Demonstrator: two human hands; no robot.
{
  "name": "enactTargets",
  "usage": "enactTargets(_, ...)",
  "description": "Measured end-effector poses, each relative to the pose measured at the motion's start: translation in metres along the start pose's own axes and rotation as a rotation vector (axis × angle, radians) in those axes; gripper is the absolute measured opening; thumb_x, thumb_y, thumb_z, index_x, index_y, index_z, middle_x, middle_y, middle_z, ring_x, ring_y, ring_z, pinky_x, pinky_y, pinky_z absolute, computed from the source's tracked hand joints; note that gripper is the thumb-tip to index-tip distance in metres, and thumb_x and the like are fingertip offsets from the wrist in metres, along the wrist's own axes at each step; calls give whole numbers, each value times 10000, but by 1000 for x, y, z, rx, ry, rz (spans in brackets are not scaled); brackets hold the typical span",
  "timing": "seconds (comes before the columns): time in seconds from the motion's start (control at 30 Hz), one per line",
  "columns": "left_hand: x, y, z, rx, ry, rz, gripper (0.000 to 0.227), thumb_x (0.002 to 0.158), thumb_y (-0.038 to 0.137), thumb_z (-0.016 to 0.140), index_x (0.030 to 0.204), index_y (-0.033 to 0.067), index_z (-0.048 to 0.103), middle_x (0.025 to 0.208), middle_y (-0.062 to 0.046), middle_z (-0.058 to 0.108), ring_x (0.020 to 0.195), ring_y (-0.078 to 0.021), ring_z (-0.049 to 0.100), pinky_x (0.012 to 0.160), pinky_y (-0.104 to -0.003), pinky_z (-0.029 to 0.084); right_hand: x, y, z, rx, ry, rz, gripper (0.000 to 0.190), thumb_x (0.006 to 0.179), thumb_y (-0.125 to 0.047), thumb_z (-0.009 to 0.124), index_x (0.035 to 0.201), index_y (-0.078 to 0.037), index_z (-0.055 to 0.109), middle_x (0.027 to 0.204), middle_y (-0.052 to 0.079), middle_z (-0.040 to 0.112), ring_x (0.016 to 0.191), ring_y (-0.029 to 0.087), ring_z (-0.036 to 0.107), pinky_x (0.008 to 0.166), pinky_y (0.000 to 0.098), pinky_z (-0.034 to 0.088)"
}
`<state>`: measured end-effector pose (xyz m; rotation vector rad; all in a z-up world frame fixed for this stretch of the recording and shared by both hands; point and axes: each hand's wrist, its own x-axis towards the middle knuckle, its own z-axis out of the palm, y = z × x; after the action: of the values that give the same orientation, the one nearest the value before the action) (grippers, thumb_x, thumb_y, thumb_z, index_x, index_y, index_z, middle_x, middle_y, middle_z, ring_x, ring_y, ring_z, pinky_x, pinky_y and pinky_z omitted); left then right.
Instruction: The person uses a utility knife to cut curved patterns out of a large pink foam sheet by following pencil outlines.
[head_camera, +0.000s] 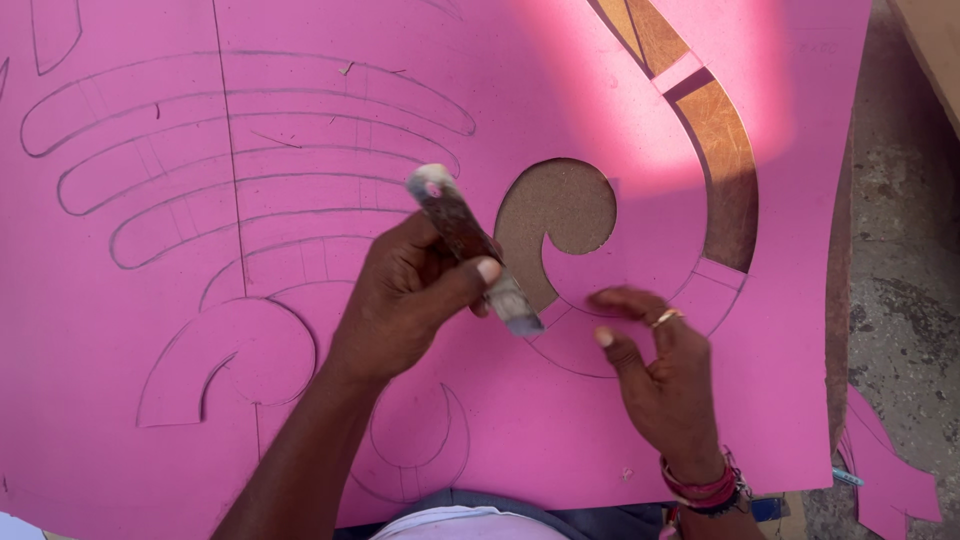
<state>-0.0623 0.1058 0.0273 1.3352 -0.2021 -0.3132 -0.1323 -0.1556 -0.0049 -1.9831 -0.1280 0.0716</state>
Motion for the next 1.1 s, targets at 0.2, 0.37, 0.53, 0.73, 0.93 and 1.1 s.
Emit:
enactTargets(0.2, 12, 10, 1, 575, 242, 217, 131, 1025, 117, 641, 1129, 38, 634, 891, -41, 714, 790, -110, 727, 659, -290, 581, 23, -3, 11, -958, 57, -305, 713, 845, -466, 687, 1401, -37, 561, 1492, 188, 582, 1405, 370, 504, 1126, 581, 348)
enactTargets(0.37, 27, 2, 12, 894, 166, 184, 122, 1009, 140, 633, 1103, 67, 663, 949, -43, 697, 766, -153, 734, 636, -319, 596, 7, 2, 8, -418, 91, -253, 517, 1031, -379, 627, 1448, -79, 569, 1539, 80, 575, 1531, 286, 466, 1318, 536, 299)
enactTargets(0.53, 33, 3, 12, 1128, -25, 60, 128, 989, 196, 640, 1038, 89, 691, 887, -46, 691, 687, -189, 705, 588, -401, 555, 20, 23, 1, -713, 169, -136, 553, 990, -339, 674, 1440, -33, 582, 1574, 129, 521, 1517, 320, 412, 1260, 557, 249)
enactTargets(0.73, 49, -1, 29, 823, 8, -59, 141, 1002, 223, 608, 1003, 102, 679, 685, -31, 657, 576, -143, 659, 541, -346, 536, 18, 31, 7, -724, 189, -166, 535, 1011, -307, 679, 1462, -33, 586, 1595, 125, 516, 1530, 318, 408, 1272, 575, 210)
enactTargets(0.93, 73, -25, 84, 625, 123, 46, 162, 975, 203, 592, 950, 65, 675, 595, -36, 598, 517, -148, 610, 508, -369, 473, 18, 27, 6, -688, 181, -133, 512, 1015, -285, 687, 1448, -28, 596, 1595, 126, 516, 1537, 314, 398, 1274, 575, 191)
enactTargets(1.1, 80, -40, 87, 741, 117, -61, 277, 974, 251, 601, 778, 66, 662, 515, -38, 579, 460, -157, 611, 478, -391, 462, 18, 29, 6, -672, 186, -136, 518, 1002, -271, 708, 1445, -24, 601, 1594, 131, 518, 1535, 315, 400, 1268, 579, 185)
